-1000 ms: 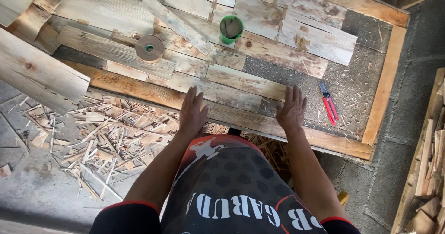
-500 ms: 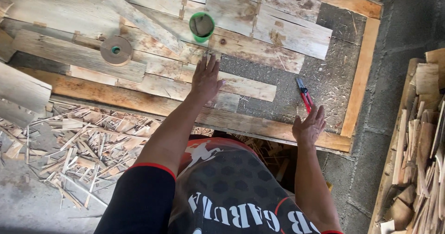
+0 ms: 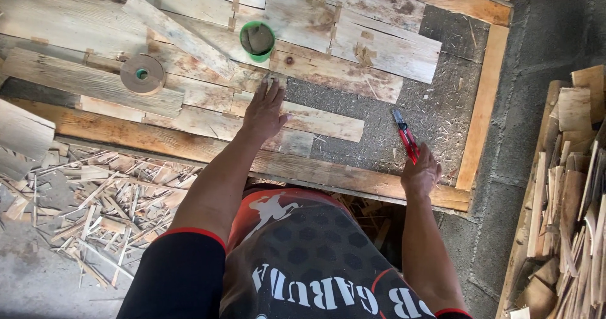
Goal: Assemble and cut thin wood strips on a workbench using adhesive and a utility knife.
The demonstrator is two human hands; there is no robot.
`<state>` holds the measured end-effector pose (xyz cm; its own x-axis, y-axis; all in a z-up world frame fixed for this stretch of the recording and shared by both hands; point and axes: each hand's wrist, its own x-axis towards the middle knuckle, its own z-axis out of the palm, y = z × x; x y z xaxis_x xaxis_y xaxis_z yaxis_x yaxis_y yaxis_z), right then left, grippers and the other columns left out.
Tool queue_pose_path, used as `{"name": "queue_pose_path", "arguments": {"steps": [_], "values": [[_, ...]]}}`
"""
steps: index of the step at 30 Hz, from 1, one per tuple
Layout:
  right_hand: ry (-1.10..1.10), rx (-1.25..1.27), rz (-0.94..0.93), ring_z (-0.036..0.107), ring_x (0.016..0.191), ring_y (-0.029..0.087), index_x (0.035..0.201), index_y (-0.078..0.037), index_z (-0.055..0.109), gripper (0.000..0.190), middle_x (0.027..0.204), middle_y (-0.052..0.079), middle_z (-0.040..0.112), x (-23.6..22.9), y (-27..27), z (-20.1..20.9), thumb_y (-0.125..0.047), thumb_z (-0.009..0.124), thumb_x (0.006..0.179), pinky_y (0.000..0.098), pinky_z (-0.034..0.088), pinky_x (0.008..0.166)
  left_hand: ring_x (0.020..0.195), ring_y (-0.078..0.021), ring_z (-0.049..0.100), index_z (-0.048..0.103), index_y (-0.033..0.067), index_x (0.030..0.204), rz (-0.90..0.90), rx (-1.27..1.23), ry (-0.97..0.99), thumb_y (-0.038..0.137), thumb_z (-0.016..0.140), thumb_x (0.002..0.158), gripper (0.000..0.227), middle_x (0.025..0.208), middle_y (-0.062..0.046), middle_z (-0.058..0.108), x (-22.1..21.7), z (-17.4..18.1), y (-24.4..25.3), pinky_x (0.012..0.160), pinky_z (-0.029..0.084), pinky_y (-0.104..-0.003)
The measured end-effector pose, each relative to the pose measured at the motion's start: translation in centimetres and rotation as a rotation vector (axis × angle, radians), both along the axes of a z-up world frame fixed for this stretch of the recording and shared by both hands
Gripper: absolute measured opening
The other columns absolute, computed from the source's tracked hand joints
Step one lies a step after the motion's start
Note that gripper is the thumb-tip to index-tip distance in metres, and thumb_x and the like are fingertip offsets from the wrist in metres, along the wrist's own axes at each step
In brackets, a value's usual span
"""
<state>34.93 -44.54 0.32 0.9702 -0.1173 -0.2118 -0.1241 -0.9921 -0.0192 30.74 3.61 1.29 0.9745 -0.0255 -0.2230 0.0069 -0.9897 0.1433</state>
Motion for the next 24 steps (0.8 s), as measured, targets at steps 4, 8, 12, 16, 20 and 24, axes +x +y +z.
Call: {"name": "queue_pose_path", "arguments": {"steps": [4, 8, 12, 16, 20, 24], "values": [[0.147, -0.009, -0.121, 0.055, 0.134, 0.025, 0.162, -0.026, 0.040, 0.060, 0.150, 0.004, 0.058, 0.3, 2.9, 4.4, -0.029, 0.061, 0.106, 0.0455, 0.034, 0.121, 0.157, -0.0364, 0.005, 0.024, 0.0051, 0.161, 0.038, -0.079, 0.034, 0.058, 0.047, 0.100, 0.084, 0.171, -0.014, 0.010, -0.3, 0.1, 0.0, 0.127, 0.009, -0.043], [0.005, -0.023, -0.024, 0.056, 0.126, 0.026, 0.154, -0.026, 0.043, 0.059, 0.143, 0.006, 0.058, 0.4, 1.8, 3.2, -0.028, 0.066, 0.100, 0.0476, 0.035, 0.114, 0.156, -0.0357, 0.009, 0.028, 0.0021, 0.158, 0.051, -0.162, -0.064, 0.058, 0.050, 0.100, 0.083, 0.170, -0.018, 0.013, -2.6, 0.0, -0.2, 0.127, 0.012, -0.044], [-0.009, -0.031, 0.006, 0.056, 0.123, 0.030, 0.151, -0.027, 0.044, 0.055, 0.141, 0.010, 0.057, 1.3, 0.7, 1.4, -0.022, 0.064, 0.100, 0.0518, 0.040, 0.107, 0.145, -0.0391, 0.040, 0.052, -0.0034, 0.142, 0.136, -0.327, -0.442, 0.038, 0.064, 0.101, 0.060, 0.155, -0.025, 0.042, -7.7, 0.9, -1.4, 0.120, 0.035, -0.046], [0.010, -0.036, 0.010, 0.056, 0.127, 0.032, 0.150, -0.026, 0.046, 0.053, 0.142, 0.012, 0.057, 1.0, 0.9, 1.9, -0.012, 0.059, 0.101, 0.0507, 0.045, 0.105, 0.117, -0.0353, 0.062, 0.067, -0.0009, 0.114, 0.255, -0.463, -0.655, 0.020, 0.071, 0.095, 0.028, 0.124, -0.017, 0.064, -14.8, 3.7, -3.0, 0.101, 0.052, -0.045], [-0.071, -0.068, 0.099, 0.058, 0.121, 0.038, 0.155, -0.013, 0.040, 0.059, 0.138, 0.020, 0.058, 0.3, 1.7, 3.2, -0.007, 0.055, 0.098, 0.0508, 0.048, 0.098, 0.101, -0.0332, 0.065, 0.066, 0.0050, 0.099, 0.445, -0.530, -0.645, 0.013, 0.068, 0.095, 0.010, 0.107, -0.014, 0.068, -22.2, 2.4, -4.1, 0.089, 0.055, -0.045], [-0.077, -0.044, 0.092, 0.058, 0.121, 0.039, 0.153, -0.012, 0.040, 0.061, 0.137, 0.019, 0.060, -0.3, 3.3, 5.3, -0.003, 0.053, 0.094, 0.0513, 0.048, 0.100, 0.089, -0.0325, 0.069, 0.071, 0.0035, 0.093, 0.829, -0.686, -0.369, 0.026, 0.066, 0.096, 0.023, 0.094, -0.016, 0.071, -29.2, -3.8, -4.1, 0.081, 0.056, -0.044]]}}
